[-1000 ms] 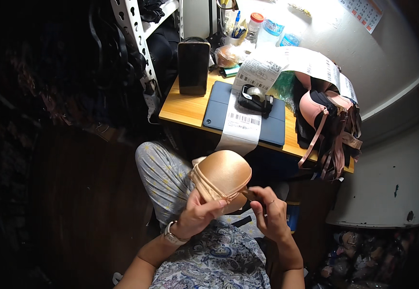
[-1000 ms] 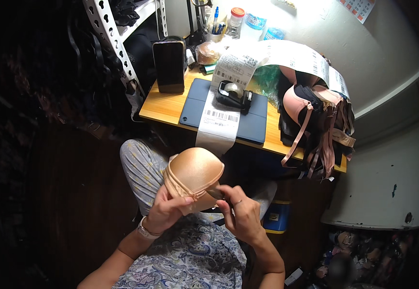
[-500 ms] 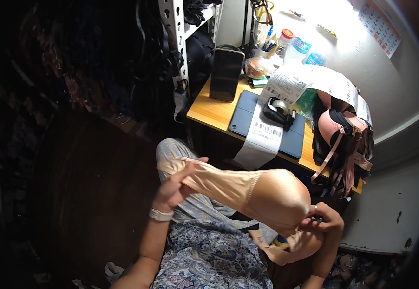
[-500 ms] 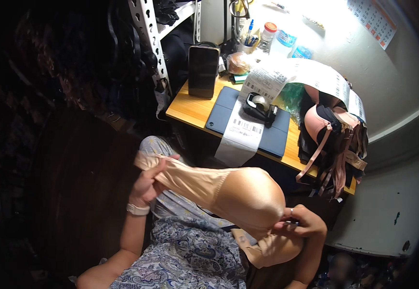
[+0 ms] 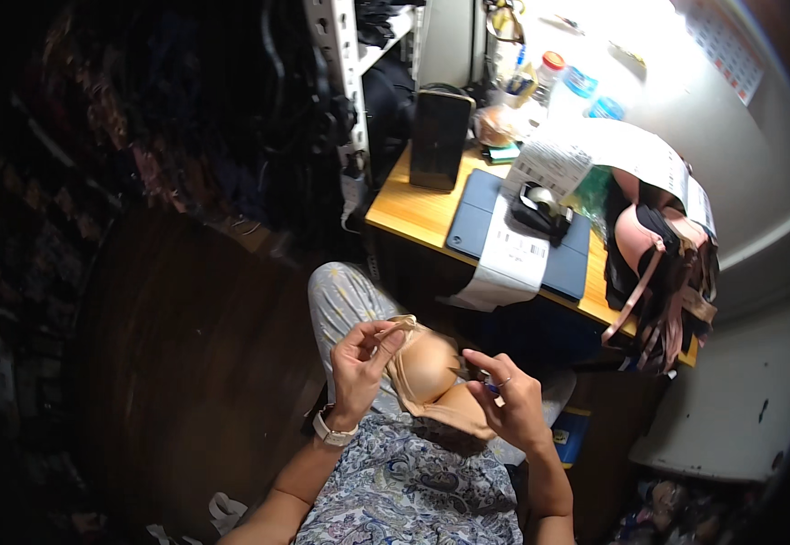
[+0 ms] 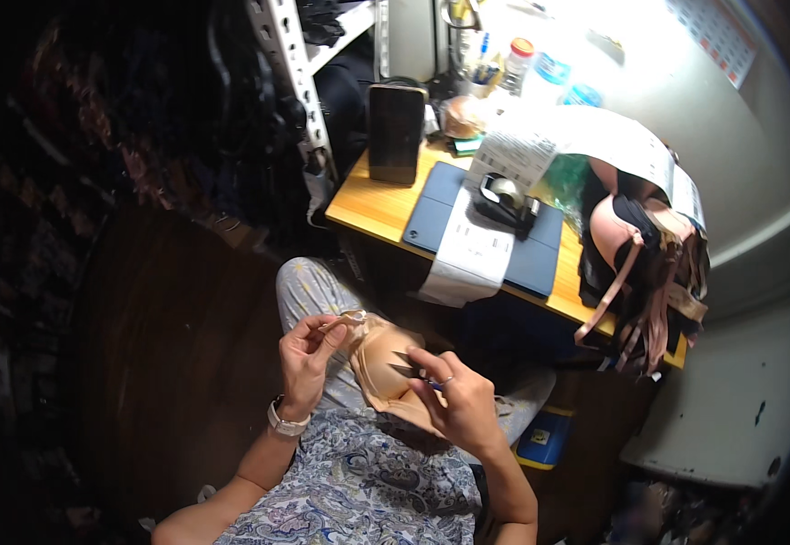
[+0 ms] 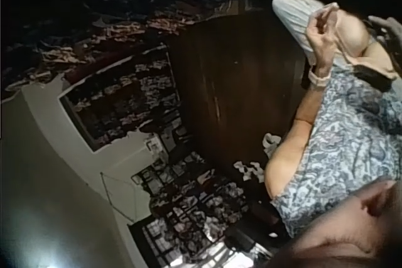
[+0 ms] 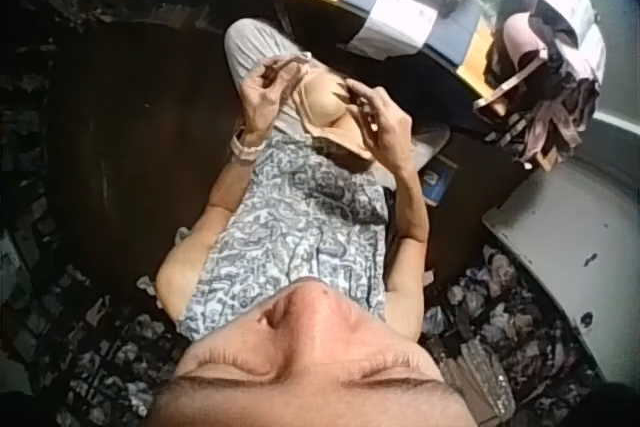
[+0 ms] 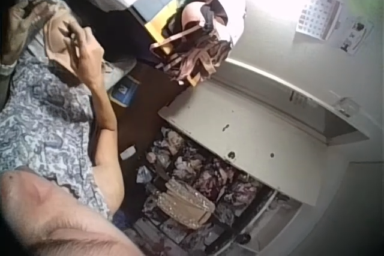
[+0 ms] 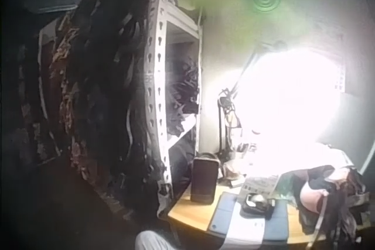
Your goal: Packing and labeling bras for shipment in a small warehouse or stockroom setting.
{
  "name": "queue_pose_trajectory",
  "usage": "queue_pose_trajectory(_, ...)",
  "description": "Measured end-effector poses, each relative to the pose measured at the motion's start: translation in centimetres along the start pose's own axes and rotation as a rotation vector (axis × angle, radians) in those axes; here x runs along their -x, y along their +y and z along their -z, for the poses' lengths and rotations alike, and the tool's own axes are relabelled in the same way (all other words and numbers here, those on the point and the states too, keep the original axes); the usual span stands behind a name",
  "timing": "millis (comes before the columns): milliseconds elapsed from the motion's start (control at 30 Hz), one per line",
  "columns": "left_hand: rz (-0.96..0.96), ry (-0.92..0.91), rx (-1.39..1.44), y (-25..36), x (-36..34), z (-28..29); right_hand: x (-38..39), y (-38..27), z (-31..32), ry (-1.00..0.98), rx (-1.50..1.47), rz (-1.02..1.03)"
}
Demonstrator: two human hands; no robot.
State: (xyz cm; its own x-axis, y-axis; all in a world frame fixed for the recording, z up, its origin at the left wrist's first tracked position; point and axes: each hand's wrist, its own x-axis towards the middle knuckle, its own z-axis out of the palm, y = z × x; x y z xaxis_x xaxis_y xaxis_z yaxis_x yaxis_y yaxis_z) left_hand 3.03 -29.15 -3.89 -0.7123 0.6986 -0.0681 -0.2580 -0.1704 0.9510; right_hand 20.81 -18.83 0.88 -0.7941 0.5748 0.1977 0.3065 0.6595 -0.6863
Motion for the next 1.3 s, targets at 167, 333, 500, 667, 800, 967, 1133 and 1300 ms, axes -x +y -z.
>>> queue_pose_trajectory(167, 0.044, -0.097, -0.024, 0.9, 1.2, -1.7, -0.2, -0.1, -0.1, 0.146, 0.142, 0.127)
queue_pose_trajectory(333, 0.166, -0.202, -0.07, 2.4, 2.5, -2.4, -0.4, -0.1, 0.0, 0.188, 0.254, 0.214)
queue_pose_trajectory(500, 0.128, -0.231, -0.149, 2.9, 2.7, -2.2, -0.4, -0.1, 0.2, 0.13, 0.175, 0.226)
queue_pose_trajectory(667, -0.111, 0.074, -0.601, 5.4, -0.4, 5.2, 0.0, 3.6, 0.5, 0.181, 0.026, -0.093)
queue_pose_trajectory(800, -0.132, 0.126, -1.332, 6.1, -2.0, 9.7, 2.7, 10.9, -2.4, -0.193, 0.198, -0.656)
queue_pose_trajectory(967, 0.026, -0.266, -0.877, 0.6, -0.9, 3.0, 5.7, 12.6, -5.1, -0.568, -0.014, -0.806)
queue_pose_trajectory(1133, 0.268, -0.697, -1.083, -11.3, 0.5, -0.8, 7.5, 12.8, -5.7, -0.437, -0.566, -0.705)
queue_pose_trajectory(1300, 0.277, -0.641, -0.738, -10.5, 1.7, -2.6, 7.4, 9.7, -1.6, -0.551, -0.717, -0.55)
